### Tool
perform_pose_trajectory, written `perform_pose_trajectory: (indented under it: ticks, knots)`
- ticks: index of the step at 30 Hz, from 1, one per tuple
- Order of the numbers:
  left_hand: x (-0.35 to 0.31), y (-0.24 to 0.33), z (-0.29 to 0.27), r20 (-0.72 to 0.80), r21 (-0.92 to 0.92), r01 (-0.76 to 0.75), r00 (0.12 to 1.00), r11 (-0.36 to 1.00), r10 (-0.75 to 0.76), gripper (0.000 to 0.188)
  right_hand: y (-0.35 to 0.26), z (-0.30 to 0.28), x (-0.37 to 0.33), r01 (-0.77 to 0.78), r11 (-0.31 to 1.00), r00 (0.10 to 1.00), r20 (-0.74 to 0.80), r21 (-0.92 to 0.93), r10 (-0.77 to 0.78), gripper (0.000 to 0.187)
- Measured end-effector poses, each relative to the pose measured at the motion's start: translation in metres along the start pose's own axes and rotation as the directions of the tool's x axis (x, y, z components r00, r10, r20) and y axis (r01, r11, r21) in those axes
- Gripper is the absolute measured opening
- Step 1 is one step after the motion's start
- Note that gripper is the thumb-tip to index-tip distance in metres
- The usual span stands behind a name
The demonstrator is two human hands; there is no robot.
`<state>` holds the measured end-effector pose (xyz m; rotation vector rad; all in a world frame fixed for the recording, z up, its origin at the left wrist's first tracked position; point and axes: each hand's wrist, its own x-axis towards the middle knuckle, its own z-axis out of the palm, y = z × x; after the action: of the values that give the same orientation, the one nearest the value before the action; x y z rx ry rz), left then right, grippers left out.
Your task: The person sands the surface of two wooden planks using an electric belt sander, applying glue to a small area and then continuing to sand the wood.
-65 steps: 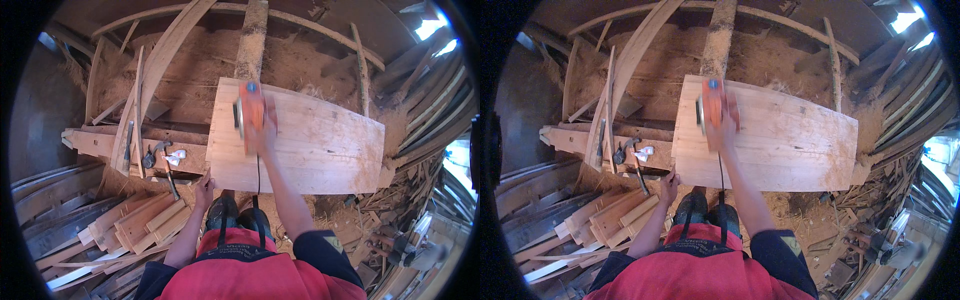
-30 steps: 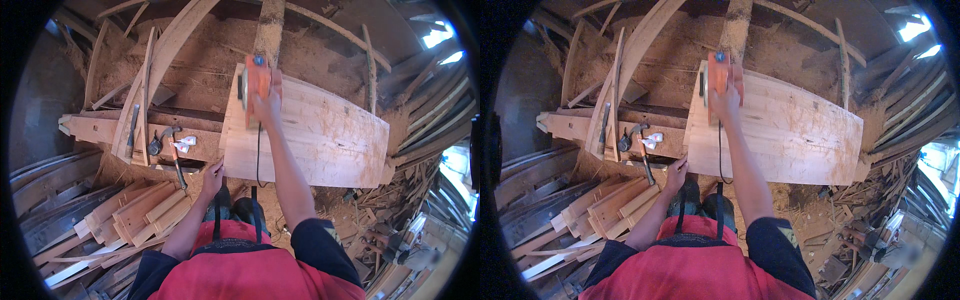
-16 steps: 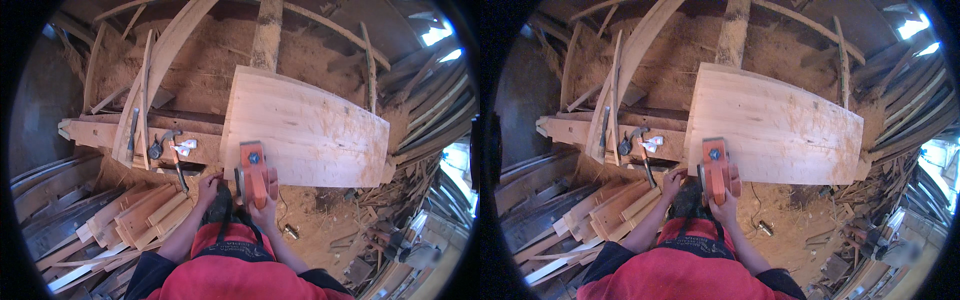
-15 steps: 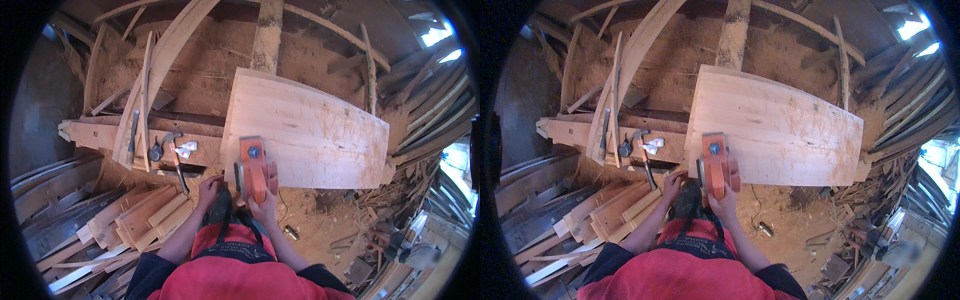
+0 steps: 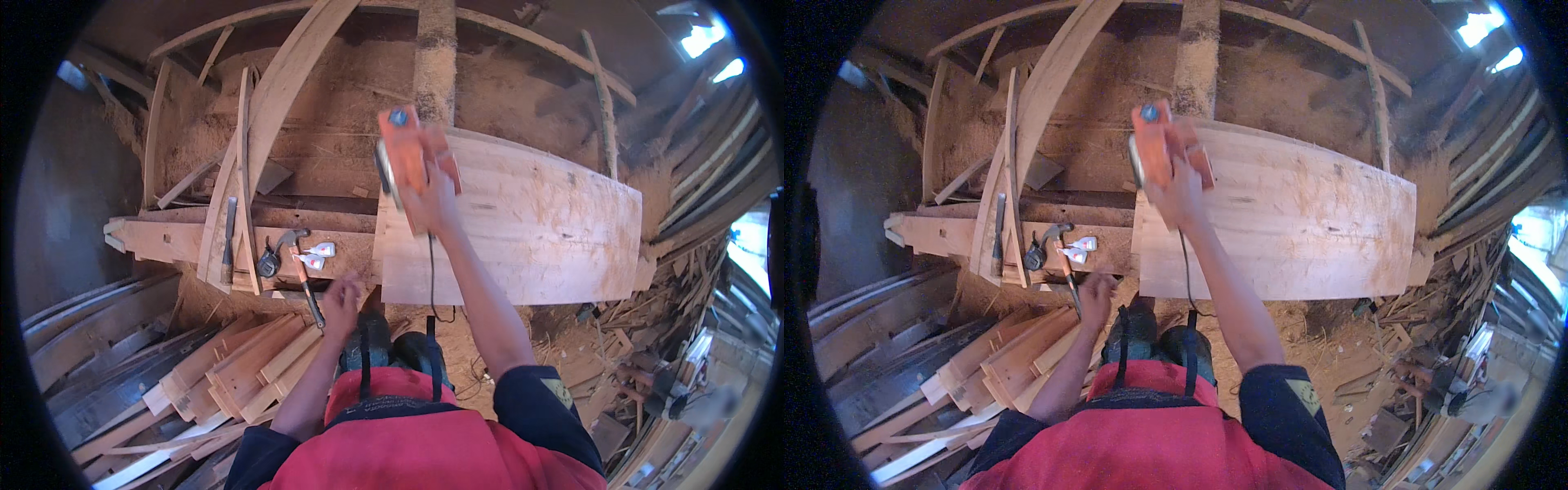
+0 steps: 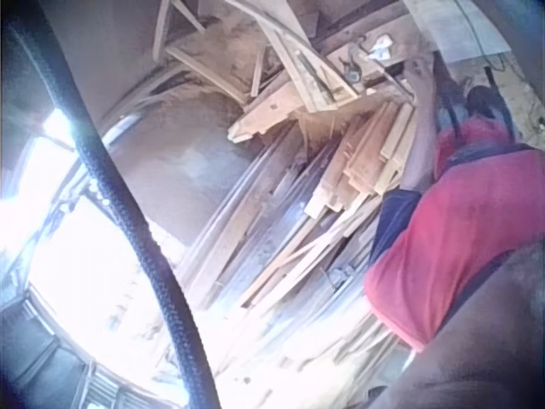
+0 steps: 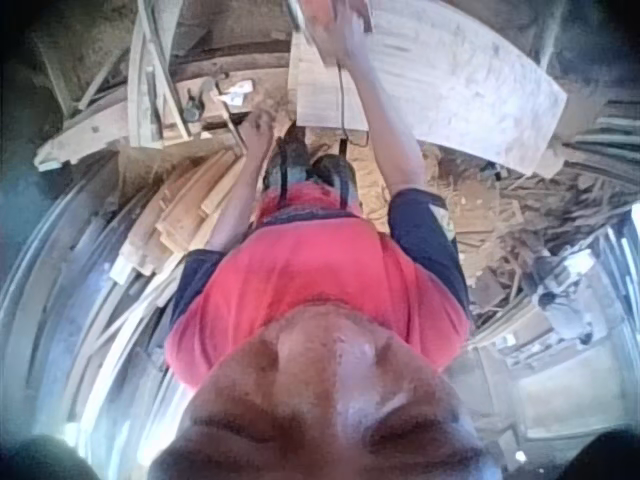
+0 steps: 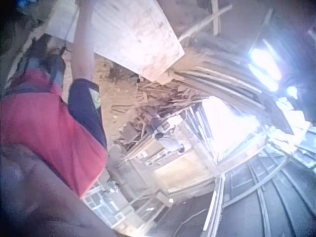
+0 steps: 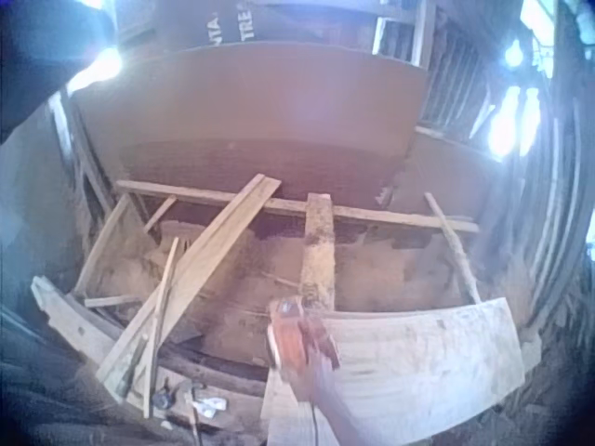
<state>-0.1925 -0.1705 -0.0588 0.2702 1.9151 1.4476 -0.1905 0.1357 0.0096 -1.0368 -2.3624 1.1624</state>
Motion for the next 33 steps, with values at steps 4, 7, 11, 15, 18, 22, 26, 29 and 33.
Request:
perform_pose_trajectory:
  ticks: [4, 7, 11, 15, 18, 22, 26, 29, 33]
  knots:
    - [0.018, 0.148, -0.003, 0.101, 0.192, -0.182, 0.981, 0.964, 0.165, 0.039, -0.006, -0.052, -0.148, 0.255, 0.960, 0.959, 0.156, -0.118, -0.235, 0.034]
    - [0.027, 0.191, 0.021, 0.613, 0.352, -0.352, 0.787, 0.867, 0.071, 0.041, -0.016, -0.089, -0.226, 0.152, 0.972, 0.917, 0.393, -0.178, -0.072, 0.032]
    - [0.032, 0.205, 0.055, 0.940, 0.339, -0.618, 0.240, 0.709, -0.240, 0.041, -0.026, -0.112, -0.269, 0.317, 0.911, 0.811, 0.574, -0.265, -0.115, 0.030]
    - [0.021, 0.215, 0.076, 0.650, 0.589, -0.644, 0.018, 0.488, -0.759, 0.036, -0.033, -0.119, -0.283, 0.472, 0.837, 0.741, 0.639, -0.276, -0.207, 0.031]
    - [0.030, 0.220, 0.070, 0.606, 0.601, -0.686, 0.058, 0.410, -0.793, 0.036, -0.041, -0.118, -0.274, 0.458, 0.836, 0.750, 0.637, -0.303, -0.180, 0.032]
    - [0.069, 0.281, 0.023, 0.809, 0.499, -0.459, 0.552, 0.735, -0.205, 0.035, -0.035, -0.103, -0.258, 0.427, 0.862, 0.767, 0.614, -0.272, -0.186, 0.037]
    - [0.081, 0.315, -0.057, -0.108, 0.225, -0.472, 0.857, 0.852, 0.503, 0.038, -0.040, -0.087, -0.253, 0.234, 0.936, 0.900, 0.423, -0.265, -0.105, 0.037]
    - [0.069, 0.209, -0.063, -0.210, 0.163, -0.476, 0.839, 0.864, 0.501, 0.028, -0.019, -0.072, -0.261, 0.010, 0.992, 0.979, 0.203, -0.125, 0.016, 0.035]
    - [-0.007, 0.005, -0.048, -0.221, 0.053, -0.207, 0.952, 0.977, 0.214, 0.009, -0.010, -0.035, -0.285, -0.173, 0.958, 0.977, -0.084, 0.227, 0.196, 0.027]
